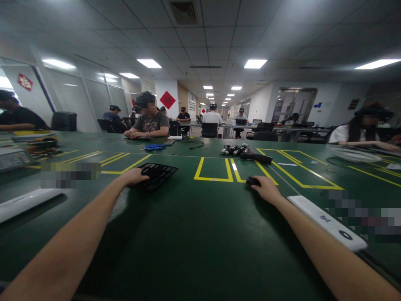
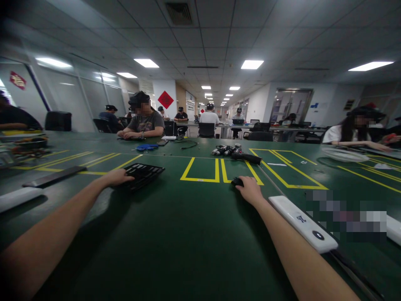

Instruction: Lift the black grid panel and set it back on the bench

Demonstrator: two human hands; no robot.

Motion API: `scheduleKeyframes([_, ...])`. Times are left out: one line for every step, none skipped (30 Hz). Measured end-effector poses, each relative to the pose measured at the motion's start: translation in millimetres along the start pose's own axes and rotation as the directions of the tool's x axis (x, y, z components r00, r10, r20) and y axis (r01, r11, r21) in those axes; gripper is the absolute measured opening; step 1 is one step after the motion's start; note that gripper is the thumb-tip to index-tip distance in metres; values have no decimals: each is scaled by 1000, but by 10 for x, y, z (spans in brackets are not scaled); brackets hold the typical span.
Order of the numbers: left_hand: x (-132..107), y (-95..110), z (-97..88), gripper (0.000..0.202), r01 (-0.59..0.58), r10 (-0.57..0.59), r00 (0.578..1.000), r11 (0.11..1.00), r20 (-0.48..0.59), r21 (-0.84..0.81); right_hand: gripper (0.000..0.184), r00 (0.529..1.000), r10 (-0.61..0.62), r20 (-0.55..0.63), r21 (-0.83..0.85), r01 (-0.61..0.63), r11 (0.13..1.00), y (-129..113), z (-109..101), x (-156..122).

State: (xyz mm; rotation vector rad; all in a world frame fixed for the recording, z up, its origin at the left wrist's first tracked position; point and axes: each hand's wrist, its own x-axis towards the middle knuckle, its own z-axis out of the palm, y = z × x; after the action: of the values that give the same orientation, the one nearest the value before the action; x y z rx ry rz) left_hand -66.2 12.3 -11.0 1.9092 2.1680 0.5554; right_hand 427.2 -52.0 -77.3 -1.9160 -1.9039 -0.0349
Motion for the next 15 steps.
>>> scheduleKeyframes([-30, 93, 27, 33, -10, 10, 1000, 1000, 24, 17, 38, 1000, -18, -1, 85, 18, 996, -53, -1, 3])
scheduleKeyframes([-73, 213, 68, 33, -27, 26, 999, 999, 43, 17, 40, 999, -39, 3, 180, 37, 983, -125, -4, -3])
scheduleKeyframes([-131, 360, 125, 32, -54, 55, 998, 998, 44, -18, 42, 998, -58, 10, 277, 53, 959, -212, -7, -21])
scheduleKeyframes([-206, 526, 199, 31, -87, 89, 995, 995, 35, -52, 43, 997, -79, 20, 371, 66, 926, -309, -13, -49])
scheduleKeyframes([-297, 704, 287, 27, -136, 138, 990, 973, -4, -184, 44, 994, -102, 32, 460, 76, 885, -409, -19, -87])
scheduleKeyframes([-404, 885, 386, 26, -188, 183, 982, 932, -48, -310, 44, 992, -122, 44, 538, 79, 839, -508, -24, -132])
scheduleKeyframes([-521, 1059, 492, 27, -231, 224, 972, 875, -69, -425, 45, 988, -146, 57, 610, 82, 789, -598, -27, -180])
scheduleKeyframes([-641, 1216, 599, 28, -280, 279, 957, 808, -82, -519, 45, 982, -174, 71, 678, 81, 730, -677, -27, -228])
scheduleKeyframes([-759, 1351, 700, 30, -311, 327, 941, 744, -83, -591, 46, 975, -209, 80, 741, 82, 666, -743, -21, -273])
scheduleKeyframes([-869, 1459, 792, 32, -322, 368, 928, 699, -66, -638, 46, 964, -254, 79, 799, 92, 595, -794, -9, -312])
scheduleKeyframes([-964, 1540, 870, 34, -337, 407, 912, 671, -52, -661, 45, 951, -303, 67, 844, 108, 525, -832, 8, -344])
scheduleKeyframes([-1044, 1596, 931, 35, -350, 440, 897, 655, -38, -670, 45, 937, -347, 45, 876, 130, 465, -857, 27, -367])
scheduleKeyframes([-1106, 1631, 974, 36, -365, 471, 882, 649, -24, -667, 44, 923, -384, 23, 893, 153, 423, -873, 48, -383])
scheduleKeyframes([-1153, 1649, 1003, 36, -385, 501, 865, 647, -13, -658, 42, 913, -409, 4, 899, 176, 401, -883, 67, -394])
scheduleKeyframes([-1188, 1655, 1018, 35, -404, 528, 850, 646, -3, -648, 40, 905, -425, -8, 897, 194, 397, -888, 83, -400])
